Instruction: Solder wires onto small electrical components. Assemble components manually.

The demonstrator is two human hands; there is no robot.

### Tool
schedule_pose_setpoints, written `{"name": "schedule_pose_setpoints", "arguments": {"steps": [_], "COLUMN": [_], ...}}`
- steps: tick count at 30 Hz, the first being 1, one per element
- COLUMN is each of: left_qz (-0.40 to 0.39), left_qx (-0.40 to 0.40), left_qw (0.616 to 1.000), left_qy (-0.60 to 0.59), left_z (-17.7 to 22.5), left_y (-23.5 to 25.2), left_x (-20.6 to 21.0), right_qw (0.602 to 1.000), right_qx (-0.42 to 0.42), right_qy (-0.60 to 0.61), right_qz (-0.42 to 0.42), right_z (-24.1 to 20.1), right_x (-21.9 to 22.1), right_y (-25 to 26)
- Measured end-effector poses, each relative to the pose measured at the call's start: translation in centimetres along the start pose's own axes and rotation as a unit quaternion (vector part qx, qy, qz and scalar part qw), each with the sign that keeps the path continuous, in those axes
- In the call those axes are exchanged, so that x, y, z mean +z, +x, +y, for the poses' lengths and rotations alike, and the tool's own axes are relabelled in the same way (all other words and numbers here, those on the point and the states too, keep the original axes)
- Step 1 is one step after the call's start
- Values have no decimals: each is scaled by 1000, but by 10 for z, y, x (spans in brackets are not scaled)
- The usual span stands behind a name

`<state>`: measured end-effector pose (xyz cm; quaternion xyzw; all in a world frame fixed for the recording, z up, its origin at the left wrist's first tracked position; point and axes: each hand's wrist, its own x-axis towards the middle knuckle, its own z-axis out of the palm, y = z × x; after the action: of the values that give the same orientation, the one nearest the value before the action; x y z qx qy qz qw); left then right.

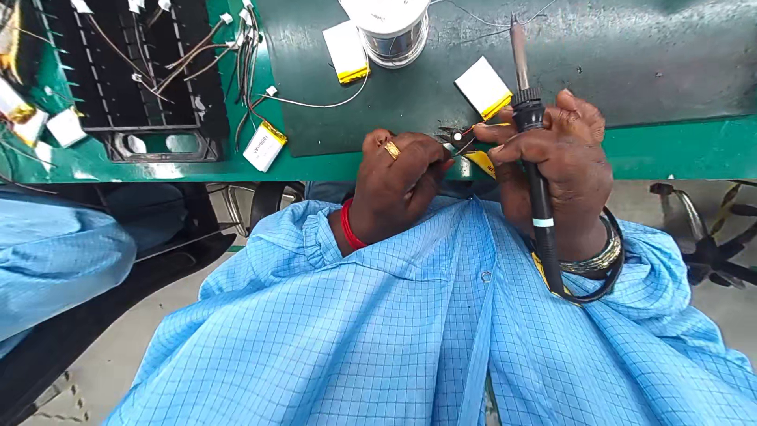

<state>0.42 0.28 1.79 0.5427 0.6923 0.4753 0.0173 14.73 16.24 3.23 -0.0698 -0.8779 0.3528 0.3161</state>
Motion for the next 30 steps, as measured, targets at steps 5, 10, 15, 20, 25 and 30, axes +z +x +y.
{"name": "schedule_pose_setpoints", "arguments": {"steps": [5, 10, 15, 20, 25, 30], "left_qz": [6, 15, 16, 23, 23, 20], "left_qx": [-15, -30, -29, 11, 13, 30], "left_qw": [999, 999, 995, 992, 994, 991], "left_qy": [-28, 22, 92, 120, 107, 126], "left_z": [2, 1, -3, -7, -9, -10], "left_y": [1, 1, 1, -1, -1, -2], "left_x": [3, 2, 2, 6, 6, 6], "right_qw": [1000, 1000, 999, 999, 998, 1000], "right_qx": [-3, 2, 3, 10, 14, -4], "right_qy": [9, -4, 1, 47, 61, 25], "right_qz": [-16, -30, -33, -9, 0, 6], "right_z": [4, 6, 9, 13, 15, 9], "right_x": [1, -1, 0, -2, -2, -10], "right_y": [1, -2, -4, -5, -5, -7]}}
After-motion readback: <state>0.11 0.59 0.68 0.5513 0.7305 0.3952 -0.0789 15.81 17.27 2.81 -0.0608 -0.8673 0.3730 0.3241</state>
